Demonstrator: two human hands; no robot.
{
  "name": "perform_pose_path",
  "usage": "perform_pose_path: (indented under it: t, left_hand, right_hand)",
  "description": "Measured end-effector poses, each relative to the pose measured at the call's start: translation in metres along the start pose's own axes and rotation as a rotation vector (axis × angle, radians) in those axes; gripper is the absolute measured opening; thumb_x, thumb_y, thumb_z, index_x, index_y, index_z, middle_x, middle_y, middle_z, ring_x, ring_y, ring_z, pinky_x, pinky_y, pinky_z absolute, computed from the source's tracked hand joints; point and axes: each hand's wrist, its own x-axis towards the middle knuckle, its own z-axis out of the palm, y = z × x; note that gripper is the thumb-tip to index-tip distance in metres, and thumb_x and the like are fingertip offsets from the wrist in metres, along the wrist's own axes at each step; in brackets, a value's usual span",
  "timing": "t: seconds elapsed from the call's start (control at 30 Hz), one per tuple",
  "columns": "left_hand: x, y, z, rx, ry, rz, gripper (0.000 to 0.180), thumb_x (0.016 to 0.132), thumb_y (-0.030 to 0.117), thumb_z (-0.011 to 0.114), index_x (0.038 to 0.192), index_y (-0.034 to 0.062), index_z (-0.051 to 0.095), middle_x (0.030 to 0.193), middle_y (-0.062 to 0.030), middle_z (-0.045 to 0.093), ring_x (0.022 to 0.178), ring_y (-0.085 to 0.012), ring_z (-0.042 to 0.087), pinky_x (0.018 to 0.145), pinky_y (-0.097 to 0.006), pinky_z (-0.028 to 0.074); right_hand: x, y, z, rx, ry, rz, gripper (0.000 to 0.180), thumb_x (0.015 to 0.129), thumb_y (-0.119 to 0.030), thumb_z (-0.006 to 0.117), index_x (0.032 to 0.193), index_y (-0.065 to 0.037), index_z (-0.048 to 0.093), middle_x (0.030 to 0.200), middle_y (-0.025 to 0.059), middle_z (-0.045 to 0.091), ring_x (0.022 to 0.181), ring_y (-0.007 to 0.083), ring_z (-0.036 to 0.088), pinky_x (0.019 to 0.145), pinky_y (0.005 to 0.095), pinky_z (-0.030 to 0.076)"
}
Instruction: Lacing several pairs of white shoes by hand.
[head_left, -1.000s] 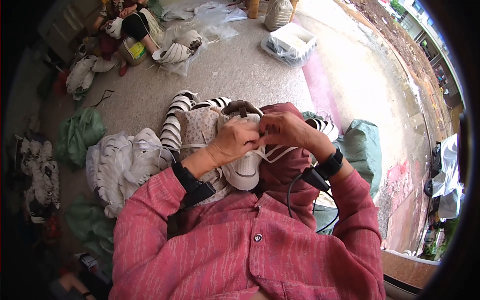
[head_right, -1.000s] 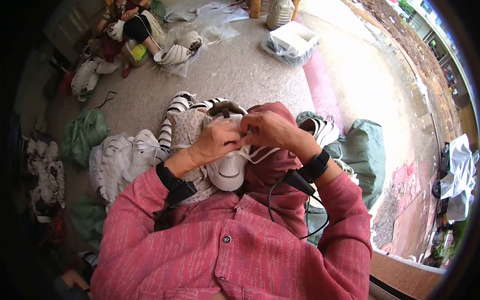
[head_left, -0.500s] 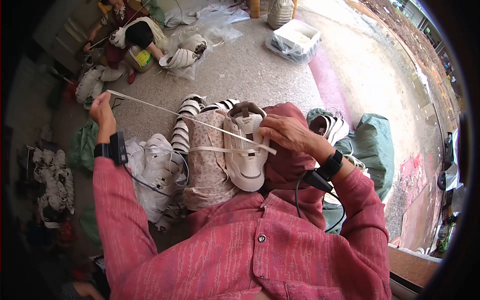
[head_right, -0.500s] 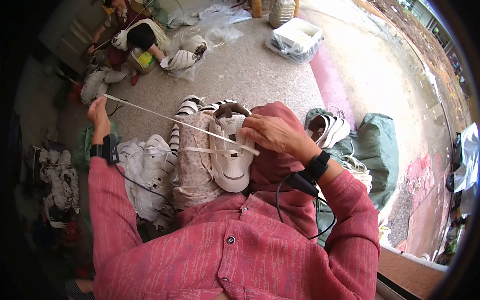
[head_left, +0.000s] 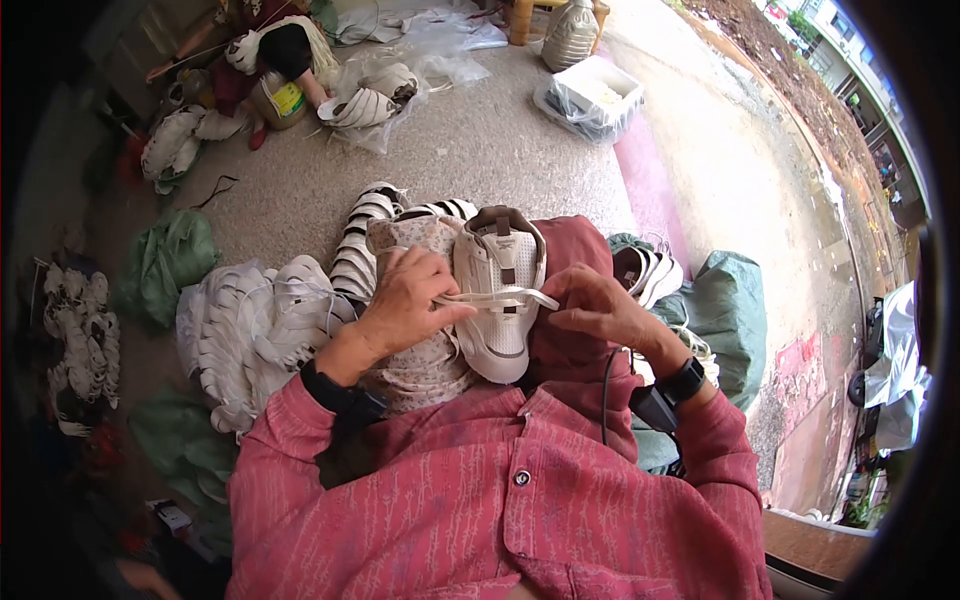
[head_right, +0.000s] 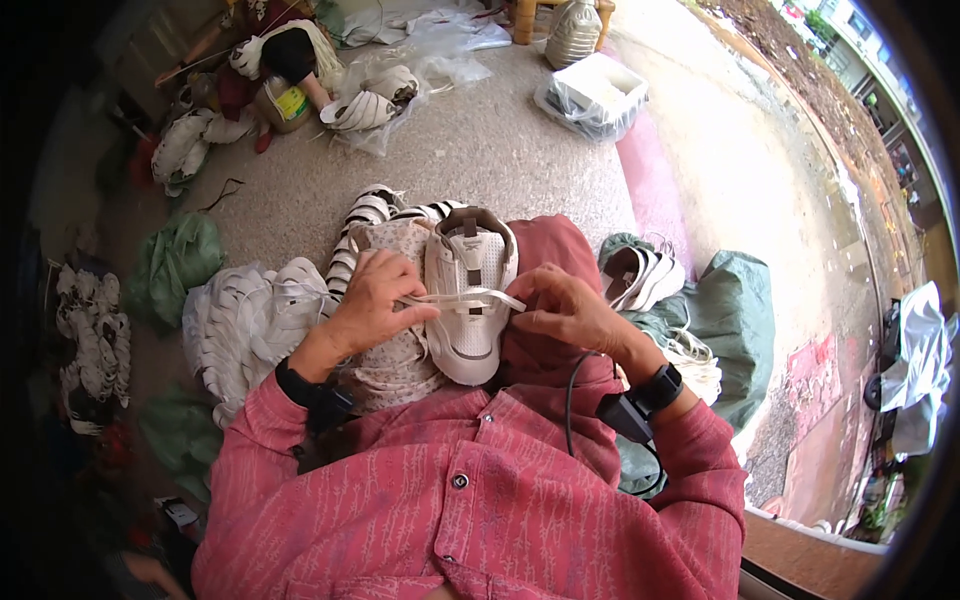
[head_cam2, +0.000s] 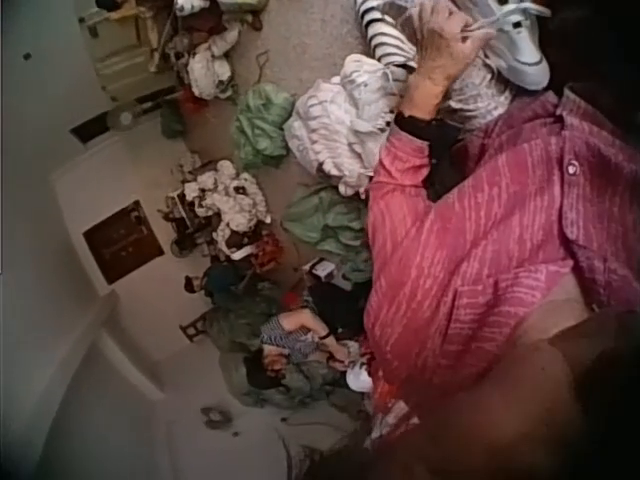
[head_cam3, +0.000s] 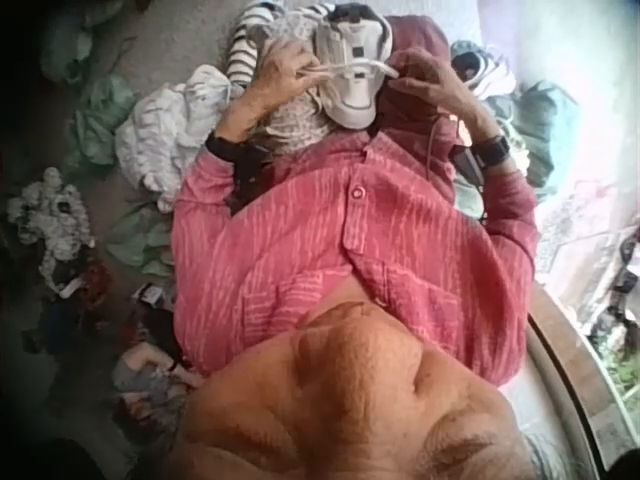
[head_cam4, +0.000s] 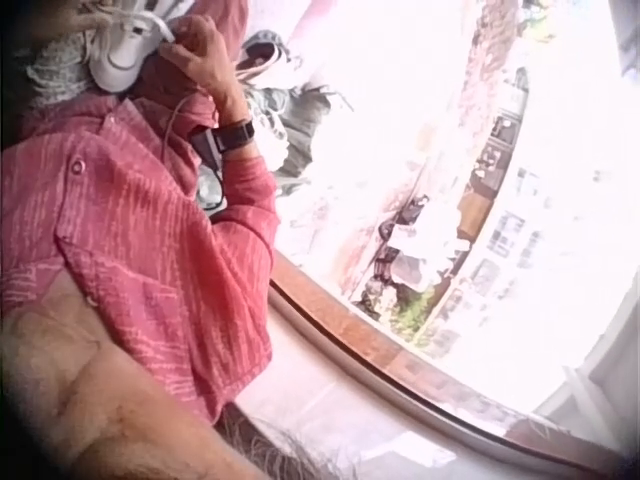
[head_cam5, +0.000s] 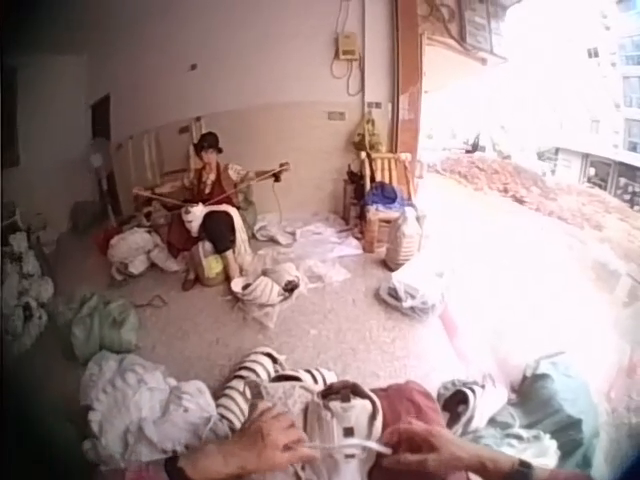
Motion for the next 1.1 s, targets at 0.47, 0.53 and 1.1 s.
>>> perform_pose_path:
  t: [0.47, 0.53, 1.1]
  left_hand:
    - [0.027, -0.019, -0.027, -0.968, -0.232, -0.483, 0.02, 0.092, 0.023, 0.067, 0.082, 0.0064, 0.063, 0.073, 0.0059, 0.056, 0.066, -0.0034, 0.047, 0.061, -0.02, 0.039]
    - [0.028, -0.026, -0.033, -0.956, -0.204, -0.484, 0.02, 0.092, 0.025, 0.066, 0.083, 0.0073, 0.064, 0.073, 0.0058, 0.056, 0.064, -0.0029, 0.047, 0.062, -0.019, 0.039]
    - [-0.006, 0.014, -0.016, -0.029, 0.06, 0.183, 0.03, 0.077, 0.019, 0.074, 0.101, 0.005, 0.064, 0.103, -0.0101, 0.064, 0.098, -0.0292, 0.059, 0.085, -0.036, 0.047]
  right_hand:
    - [0.018, -0.002, -0.007, -0.654, 0.1, -0.158, 0.017, 0.083, -0.02, 0.072, 0.087, -0.006, 0.065, 0.091, 0.0102, 0.056, 0.08, 0.0263, 0.058, 0.069, 0.0365, 0.047]
    - [0.022, -0.007, -0.01, -0.624, 0.103, -0.157, 0.018, 0.082, -0.022, 0.072, 0.09, -0.007, 0.066, 0.094, 0.0113, 0.057, 0.084, 0.0301, 0.059, 0.071, 0.0387, 0.048]
    - [0.079, -0.009, 0.022, -0.717, -0.038, -0.332, 0.009, 0.089, -0.015, 0.058, 0.092, -0.006, 0.057, 0.084, 0.0099, 0.057, 0.081, 0.0318, 0.058, 0.073, 0.0401, 0.045]
